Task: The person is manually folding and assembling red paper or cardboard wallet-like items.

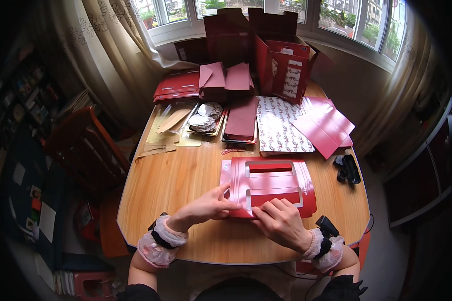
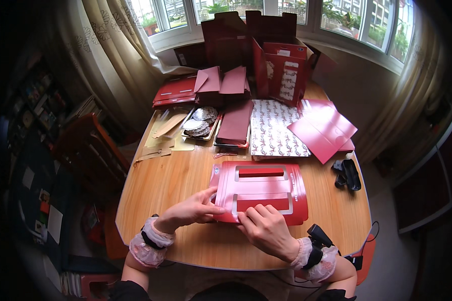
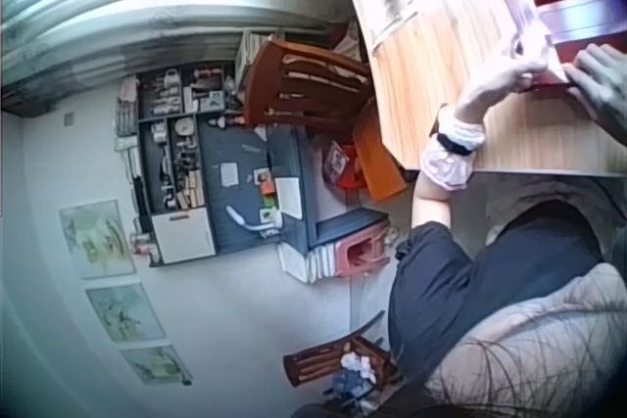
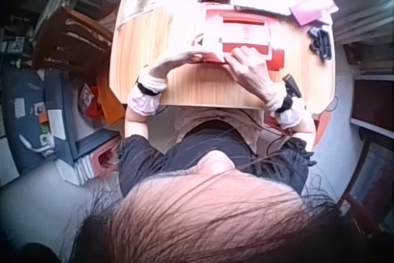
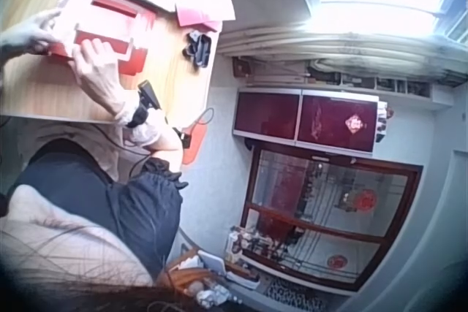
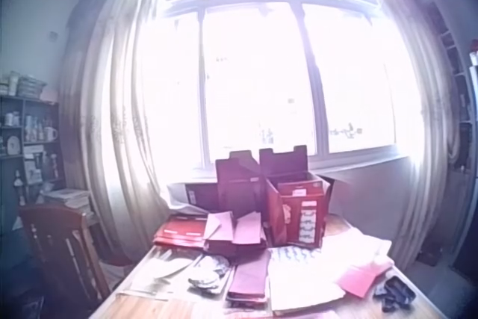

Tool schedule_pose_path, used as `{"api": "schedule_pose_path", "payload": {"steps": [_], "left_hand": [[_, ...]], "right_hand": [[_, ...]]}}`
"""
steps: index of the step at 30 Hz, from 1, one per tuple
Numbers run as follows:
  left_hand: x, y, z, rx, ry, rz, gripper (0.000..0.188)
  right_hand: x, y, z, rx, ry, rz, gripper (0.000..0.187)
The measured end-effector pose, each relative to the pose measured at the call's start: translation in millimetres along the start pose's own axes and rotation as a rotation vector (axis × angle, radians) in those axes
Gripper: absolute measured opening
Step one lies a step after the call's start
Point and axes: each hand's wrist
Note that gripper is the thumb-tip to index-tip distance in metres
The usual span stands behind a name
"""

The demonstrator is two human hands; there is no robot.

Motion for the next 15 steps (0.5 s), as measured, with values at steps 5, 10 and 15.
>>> {"api": "schedule_pose_path", "payload": {"steps": [5, 10, 15], "left_hand": [[3.4, 7.3, -2.3, 0.132, -0.116, 0.091, 0.058], [2.3, 4.2, 2.5, 0.100, -0.119, 0.087, 0.058], [2.9, 6.9, 7.2, 0.107, -0.140, 0.108, 0.066]], "right_hand": [[0.1, -1.5, 1.4, -0.039, 0.013, 0.002, 0.035], [-0.8, 5.4, 5.7, -0.226, 0.112, -0.013, 0.032], [1.1, 7.2, 11.5, -0.203, 0.091, -0.030, 0.028]]}}
Point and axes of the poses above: each hand's wrist, its own x-axis away from the middle knuckle, its own z-axis out of the back of the hand, y = z × x, and after that the axes turned 14 degrees about -y, right-handed
